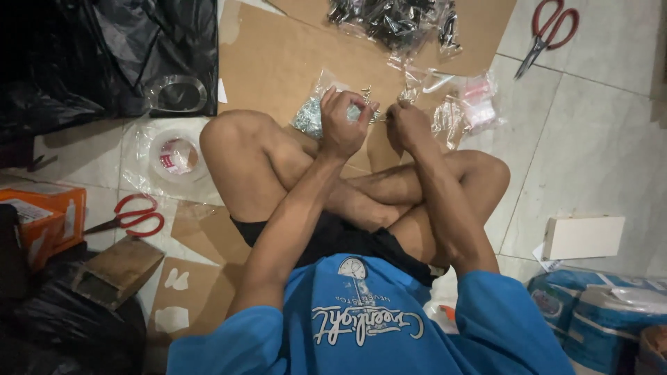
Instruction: The person is sitting on the floor, picking up small metal hardware components from a pile and placing them into small plastic bags.
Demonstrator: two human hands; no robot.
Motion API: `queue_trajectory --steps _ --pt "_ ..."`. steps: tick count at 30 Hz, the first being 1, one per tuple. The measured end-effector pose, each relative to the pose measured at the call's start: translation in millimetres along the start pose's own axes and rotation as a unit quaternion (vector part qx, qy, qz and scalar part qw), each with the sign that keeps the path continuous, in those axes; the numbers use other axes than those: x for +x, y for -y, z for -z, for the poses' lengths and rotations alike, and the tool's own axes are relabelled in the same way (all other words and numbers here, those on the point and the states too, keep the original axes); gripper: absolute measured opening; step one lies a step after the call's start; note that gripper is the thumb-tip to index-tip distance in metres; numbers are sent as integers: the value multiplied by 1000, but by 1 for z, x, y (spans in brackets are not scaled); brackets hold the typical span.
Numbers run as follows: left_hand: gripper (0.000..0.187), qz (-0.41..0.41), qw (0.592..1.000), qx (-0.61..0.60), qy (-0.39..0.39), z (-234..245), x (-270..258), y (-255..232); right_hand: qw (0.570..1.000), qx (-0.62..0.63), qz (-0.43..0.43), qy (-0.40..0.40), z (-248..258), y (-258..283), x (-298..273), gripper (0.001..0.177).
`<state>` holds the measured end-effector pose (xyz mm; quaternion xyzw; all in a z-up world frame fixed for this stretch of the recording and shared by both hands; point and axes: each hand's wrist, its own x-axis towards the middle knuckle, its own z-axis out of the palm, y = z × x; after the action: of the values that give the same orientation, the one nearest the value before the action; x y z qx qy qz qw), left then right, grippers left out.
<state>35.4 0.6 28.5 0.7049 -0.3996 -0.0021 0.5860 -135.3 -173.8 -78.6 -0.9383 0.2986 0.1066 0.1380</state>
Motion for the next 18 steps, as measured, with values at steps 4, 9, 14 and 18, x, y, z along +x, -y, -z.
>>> queue_trajectory --steps 4,9,14,18 --pt "30 2 1000 -14 -8 3 -1 -3 997 73 -8 7 7 0 -9 21" --pt "30 4 1000 -4 -7 4 -1 -7 981 184 -48 -38 35 4 -21 17" --pt "28 -43 999 10 -21 -3 -1 -5 888 432 4 -159 117 52 -58 15" --pt "31 -84 996 30 -2 -9 -2 -4 893 376 142 -205 191 104 -91 12"
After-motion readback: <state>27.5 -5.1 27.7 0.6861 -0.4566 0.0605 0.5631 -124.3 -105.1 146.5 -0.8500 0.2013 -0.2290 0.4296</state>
